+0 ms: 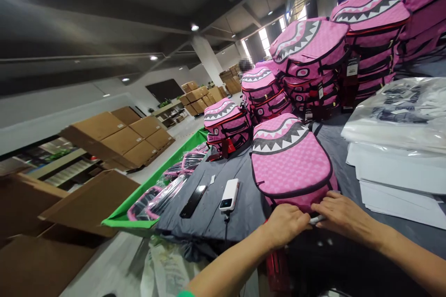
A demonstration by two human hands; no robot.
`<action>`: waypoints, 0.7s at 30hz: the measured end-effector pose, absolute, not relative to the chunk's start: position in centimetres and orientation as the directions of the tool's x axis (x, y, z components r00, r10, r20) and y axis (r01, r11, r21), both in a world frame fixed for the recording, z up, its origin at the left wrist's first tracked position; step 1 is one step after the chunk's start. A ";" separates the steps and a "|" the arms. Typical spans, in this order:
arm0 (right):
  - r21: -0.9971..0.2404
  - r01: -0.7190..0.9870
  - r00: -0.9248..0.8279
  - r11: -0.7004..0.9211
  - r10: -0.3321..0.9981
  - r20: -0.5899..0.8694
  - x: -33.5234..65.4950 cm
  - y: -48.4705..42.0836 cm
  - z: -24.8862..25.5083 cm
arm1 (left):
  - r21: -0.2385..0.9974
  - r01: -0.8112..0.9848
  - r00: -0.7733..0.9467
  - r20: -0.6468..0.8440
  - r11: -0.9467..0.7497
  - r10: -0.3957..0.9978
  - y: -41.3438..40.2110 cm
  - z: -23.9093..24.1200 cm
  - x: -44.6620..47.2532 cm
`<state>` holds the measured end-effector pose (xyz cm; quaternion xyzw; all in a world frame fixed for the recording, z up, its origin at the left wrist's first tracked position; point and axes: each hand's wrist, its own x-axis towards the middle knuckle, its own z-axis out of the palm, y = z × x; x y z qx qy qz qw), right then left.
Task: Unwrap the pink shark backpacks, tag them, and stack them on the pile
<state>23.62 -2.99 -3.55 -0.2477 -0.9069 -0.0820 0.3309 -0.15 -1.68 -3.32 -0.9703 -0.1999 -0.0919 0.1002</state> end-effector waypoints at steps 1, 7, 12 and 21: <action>-0.031 0.505 -0.662 0.862 0.411 0.626 23.7 -2.6 -3.8 | -0.239 0.365 0.912 0.285 -0.900 0.294 -1.3 -3.6 -1.3; 0.057 0.503 -0.687 0.862 0.359 0.632 24.7 -1.0 -5.5 | -0.342 0.624 0.672 0.694 -0.703 0.259 -1.1 -5.8 -6.6; 0.032 0.488 -0.670 0.872 0.351 0.654 25.7 -0.5 -6.2 | -0.205 0.673 0.652 0.618 -0.711 0.440 -3.0 -6.5 -5.9; 0.129 0.490 -0.661 0.862 0.270 0.700 27.3 0.3 -6.4 | -0.190 0.541 0.806 0.394 -0.819 0.442 0.5 -4.8 -4.7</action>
